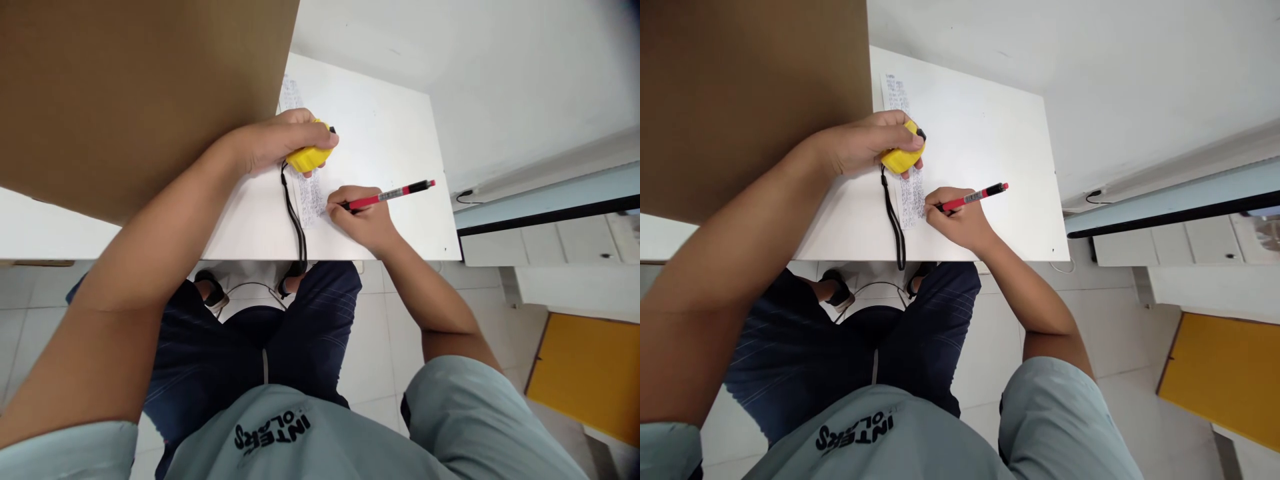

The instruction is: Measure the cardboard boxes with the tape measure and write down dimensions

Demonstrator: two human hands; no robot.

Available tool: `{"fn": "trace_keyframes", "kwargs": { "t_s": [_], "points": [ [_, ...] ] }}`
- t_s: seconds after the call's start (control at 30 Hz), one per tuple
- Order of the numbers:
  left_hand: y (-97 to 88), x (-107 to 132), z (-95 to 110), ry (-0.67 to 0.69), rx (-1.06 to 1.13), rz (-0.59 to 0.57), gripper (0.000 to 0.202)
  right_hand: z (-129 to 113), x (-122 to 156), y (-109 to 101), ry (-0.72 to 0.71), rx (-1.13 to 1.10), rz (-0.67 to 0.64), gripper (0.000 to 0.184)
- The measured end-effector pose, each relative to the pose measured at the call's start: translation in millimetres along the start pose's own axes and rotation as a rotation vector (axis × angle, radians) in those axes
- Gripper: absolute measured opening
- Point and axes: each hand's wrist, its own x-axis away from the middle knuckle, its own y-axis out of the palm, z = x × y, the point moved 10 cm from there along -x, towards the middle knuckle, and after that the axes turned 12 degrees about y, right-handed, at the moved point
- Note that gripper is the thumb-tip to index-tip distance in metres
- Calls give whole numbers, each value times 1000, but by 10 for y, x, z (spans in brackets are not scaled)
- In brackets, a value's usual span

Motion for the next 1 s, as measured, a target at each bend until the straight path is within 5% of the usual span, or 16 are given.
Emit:
{"fn": "trace_keyframes", "kwargs": {
  "t_s": [1.0],
  "points": [
    [3,-3,-8,-13,-59,-9,25,47,7,-67,25,16,71,13]
  ]
}}
